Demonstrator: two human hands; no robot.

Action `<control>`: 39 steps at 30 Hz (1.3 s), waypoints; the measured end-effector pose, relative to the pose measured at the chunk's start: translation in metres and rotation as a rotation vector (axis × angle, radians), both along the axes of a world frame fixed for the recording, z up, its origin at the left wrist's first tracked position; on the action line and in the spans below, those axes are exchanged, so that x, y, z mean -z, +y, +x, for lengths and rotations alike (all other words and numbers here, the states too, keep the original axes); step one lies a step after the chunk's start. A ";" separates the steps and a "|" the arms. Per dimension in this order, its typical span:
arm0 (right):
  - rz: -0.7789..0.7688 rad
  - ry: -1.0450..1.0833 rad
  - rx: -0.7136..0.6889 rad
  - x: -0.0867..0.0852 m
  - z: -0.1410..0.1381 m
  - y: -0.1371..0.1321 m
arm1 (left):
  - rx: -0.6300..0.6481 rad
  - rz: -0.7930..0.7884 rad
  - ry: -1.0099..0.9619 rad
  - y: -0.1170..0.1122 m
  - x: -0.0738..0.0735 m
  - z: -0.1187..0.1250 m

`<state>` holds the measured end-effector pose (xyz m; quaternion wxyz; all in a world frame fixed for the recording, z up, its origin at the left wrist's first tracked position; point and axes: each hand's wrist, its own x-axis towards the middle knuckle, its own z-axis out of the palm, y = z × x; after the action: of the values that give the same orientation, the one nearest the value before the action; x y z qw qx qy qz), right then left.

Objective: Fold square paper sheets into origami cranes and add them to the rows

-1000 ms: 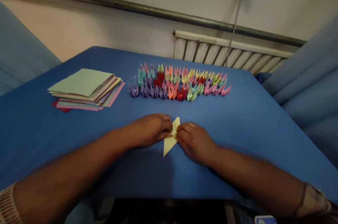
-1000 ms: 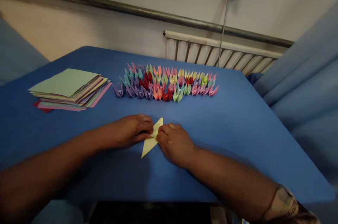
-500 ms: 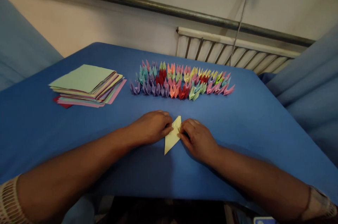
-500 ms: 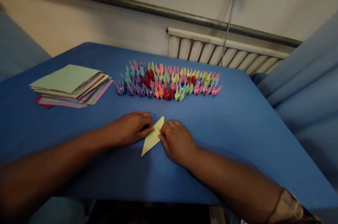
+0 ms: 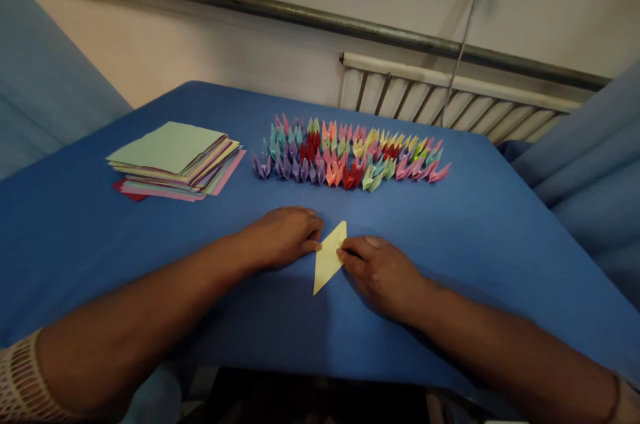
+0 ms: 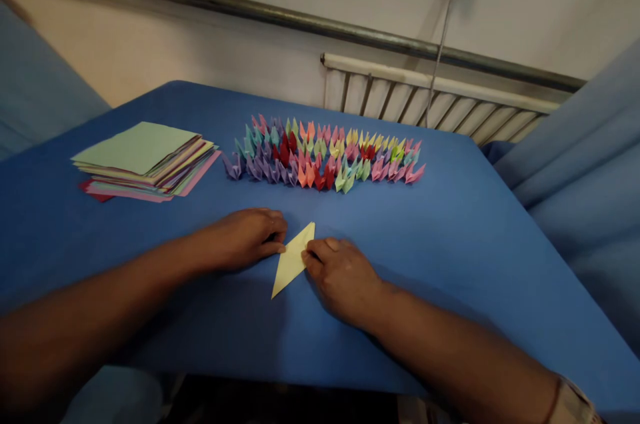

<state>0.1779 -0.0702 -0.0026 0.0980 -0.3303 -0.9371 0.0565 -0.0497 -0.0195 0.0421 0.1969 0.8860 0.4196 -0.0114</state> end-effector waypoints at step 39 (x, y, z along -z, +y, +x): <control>-0.009 0.354 -0.055 0.001 0.003 0.015 | -0.305 -0.092 -0.385 -0.010 0.014 0.022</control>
<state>0.1809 -0.0553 -0.0034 0.2583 -0.2900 -0.9136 0.1205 -0.0279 -0.0296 0.0282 0.3128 0.7884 0.5022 0.1684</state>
